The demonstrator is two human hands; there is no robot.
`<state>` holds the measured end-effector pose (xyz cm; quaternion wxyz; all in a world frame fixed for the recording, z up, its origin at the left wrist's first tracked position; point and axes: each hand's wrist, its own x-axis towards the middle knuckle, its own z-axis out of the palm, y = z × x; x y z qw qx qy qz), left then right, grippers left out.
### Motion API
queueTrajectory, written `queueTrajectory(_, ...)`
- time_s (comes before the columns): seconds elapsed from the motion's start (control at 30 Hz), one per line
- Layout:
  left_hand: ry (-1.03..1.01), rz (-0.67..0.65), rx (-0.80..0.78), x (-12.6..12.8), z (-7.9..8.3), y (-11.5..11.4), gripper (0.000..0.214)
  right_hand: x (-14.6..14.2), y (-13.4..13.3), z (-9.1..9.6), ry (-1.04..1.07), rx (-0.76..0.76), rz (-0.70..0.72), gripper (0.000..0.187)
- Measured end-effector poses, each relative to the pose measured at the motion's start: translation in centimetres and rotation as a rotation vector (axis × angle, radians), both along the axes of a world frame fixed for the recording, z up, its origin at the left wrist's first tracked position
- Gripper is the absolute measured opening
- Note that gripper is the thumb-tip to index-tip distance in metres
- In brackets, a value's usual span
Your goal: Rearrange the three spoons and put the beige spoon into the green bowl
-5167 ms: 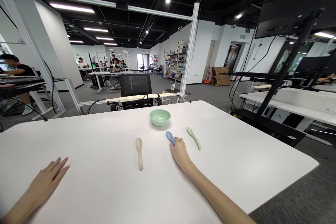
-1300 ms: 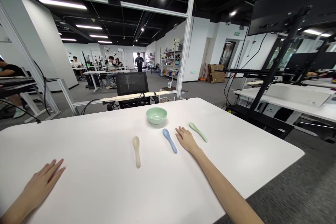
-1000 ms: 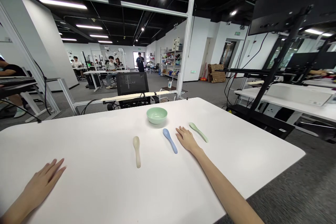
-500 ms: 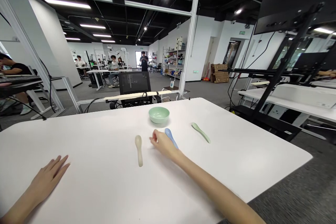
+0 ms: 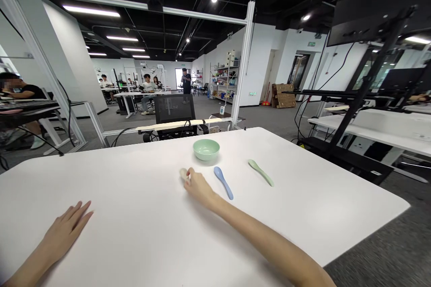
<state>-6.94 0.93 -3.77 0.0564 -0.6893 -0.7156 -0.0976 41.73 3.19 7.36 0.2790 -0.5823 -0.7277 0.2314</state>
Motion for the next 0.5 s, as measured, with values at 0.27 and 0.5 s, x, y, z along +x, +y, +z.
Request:
queueTrajectory(0.27, -0.075, 0.07, 0.005, 0.4, 0.1, 0.0, 0.079, 5.5, 8.3, 7.6, -0.345, 0.117, -0.203, 0.018)
queueTrajectory(0.5, -0.099, 0.084, 0.004, 1.0, 0.8, -0.2, 0.079, 6.4, 13.4, 7.7, -0.498, -0.026, -0.222, 0.017)
